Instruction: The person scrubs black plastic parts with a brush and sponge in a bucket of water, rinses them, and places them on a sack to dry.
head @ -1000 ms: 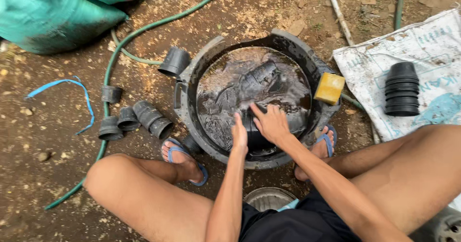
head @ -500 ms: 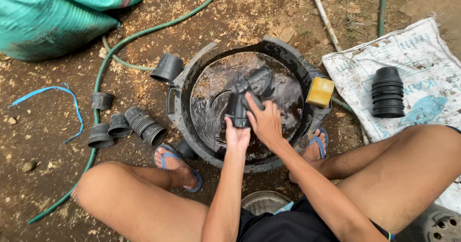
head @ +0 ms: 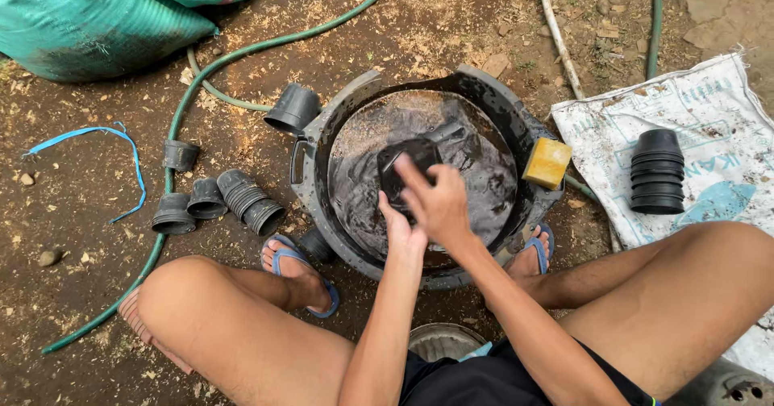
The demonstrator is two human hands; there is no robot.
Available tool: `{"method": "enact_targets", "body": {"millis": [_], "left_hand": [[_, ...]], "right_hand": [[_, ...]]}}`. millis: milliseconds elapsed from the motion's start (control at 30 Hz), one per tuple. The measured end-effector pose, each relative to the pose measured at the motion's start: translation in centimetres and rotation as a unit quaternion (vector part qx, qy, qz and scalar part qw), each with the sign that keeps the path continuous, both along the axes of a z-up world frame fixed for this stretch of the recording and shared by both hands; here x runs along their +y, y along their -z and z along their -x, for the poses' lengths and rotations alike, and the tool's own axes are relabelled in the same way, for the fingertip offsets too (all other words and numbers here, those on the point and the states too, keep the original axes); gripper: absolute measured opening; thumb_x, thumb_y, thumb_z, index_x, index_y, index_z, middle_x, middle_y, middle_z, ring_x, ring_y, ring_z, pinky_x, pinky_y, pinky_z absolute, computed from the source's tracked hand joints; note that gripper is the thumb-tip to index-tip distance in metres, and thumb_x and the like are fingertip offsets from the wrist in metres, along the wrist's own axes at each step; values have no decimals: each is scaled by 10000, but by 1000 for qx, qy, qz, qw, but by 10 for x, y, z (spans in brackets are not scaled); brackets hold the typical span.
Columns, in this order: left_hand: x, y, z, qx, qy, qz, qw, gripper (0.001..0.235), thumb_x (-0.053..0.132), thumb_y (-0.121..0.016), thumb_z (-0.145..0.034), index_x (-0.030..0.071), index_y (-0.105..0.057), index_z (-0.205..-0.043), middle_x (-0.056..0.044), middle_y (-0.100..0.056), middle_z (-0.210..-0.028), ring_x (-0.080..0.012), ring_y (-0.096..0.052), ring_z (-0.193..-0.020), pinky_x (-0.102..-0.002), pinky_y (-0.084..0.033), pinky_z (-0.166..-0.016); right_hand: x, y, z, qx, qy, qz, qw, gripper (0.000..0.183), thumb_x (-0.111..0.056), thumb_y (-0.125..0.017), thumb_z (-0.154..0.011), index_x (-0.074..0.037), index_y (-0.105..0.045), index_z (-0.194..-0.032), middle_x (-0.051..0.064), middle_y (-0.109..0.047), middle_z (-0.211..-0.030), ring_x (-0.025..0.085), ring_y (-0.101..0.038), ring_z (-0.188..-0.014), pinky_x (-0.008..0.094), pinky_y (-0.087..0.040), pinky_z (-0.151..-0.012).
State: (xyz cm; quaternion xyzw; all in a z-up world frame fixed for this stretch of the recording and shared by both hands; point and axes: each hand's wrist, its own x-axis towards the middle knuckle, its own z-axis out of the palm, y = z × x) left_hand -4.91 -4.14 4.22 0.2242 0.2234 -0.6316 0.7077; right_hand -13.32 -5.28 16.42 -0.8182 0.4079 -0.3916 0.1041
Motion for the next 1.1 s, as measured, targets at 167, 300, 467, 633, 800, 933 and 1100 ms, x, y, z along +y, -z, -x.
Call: {"method": "enact_targets", "body": {"millis": [167,300,467,633,800,933,1100], "left_hand": [[-6,-5,-11,-24,-59,113,992,684,651,-304,-1026,158,-574,-1415,-68,-603,-1417,-280,-576,-1296,-474,-466,-1127],[-14,-9,-13,-7,-30,80,996,722,662,-274,-1020,117,-599,-1364,-107,-641,-1353,-291,-618,-1229,-462,-478,-1079],[-2,-20,-17,-1,-78,144,986,595,577,-326,-1064,144,-612,-1354,-92,-667,-1336,-278,-612,-1238,-472,-476,-1106],[4,-34,-19,-22,-75,149,986,519,507,-388,-1093,104,-627,-1317,-96,-686,-1292,-272,-645,-1200,-460,-510,-1071],[-3,-44,-27,-10,-65,151,986,468,460,-432,-1081,108,-641,-1308,-75,-699,-1265,-255,-667,-1161,-436,-532,-1037],[7,-35,-18,5,-57,127,990,467,496,-452,-1090,113,-628,-1291,-83,-684,-1267,-272,-649,-1171,-469,-519,-1055],[5,-34,-21,18,-58,162,985,510,472,-433,-1094,99,-620,-1386,-119,-656,-1373,-297,-625,-1251,-478,-491,-1109]], "right_hand": [[-7,-11,0,-87,32,-67,993,565,-217,-633,-1002,-194,-502,-1552,169,-535,-1023,320,-513,-931,431,-464,-869],[-12,-23,5,11,-34,47,998,552,-241,-700,-939,-207,-577,-1476,174,-558,-1025,329,-532,-958,440,-462,-880],[-10,-35,5,-65,-13,-60,996,555,-223,-641,-1007,-189,-510,-1545,156,-540,-988,316,-537,-921,425,-472,-864],[-16,-39,15,-46,-21,-67,996,526,-191,-666,-1008,-200,-549,-1520,165,-542,-993,338,-560,-919,424,-477,-846],[-32,-53,16,32,-147,60,987,546,-250,-688,-950,-208,-556,-1478,160,-536,-973,330,-555,-911,421,-483,-848],[-23,-60,21,-54,-113,-49,991,534,-179,-633,-1026,-162,-520,-1547,150,-591,-1113,316,-568,-966,410,-500,-895],[-33,-66,13,32,-160,14,986,563,-266,-670,-957,-238,-534,-1502,132,-529,-963,304,-563,-919,403,-496,-863]]}}
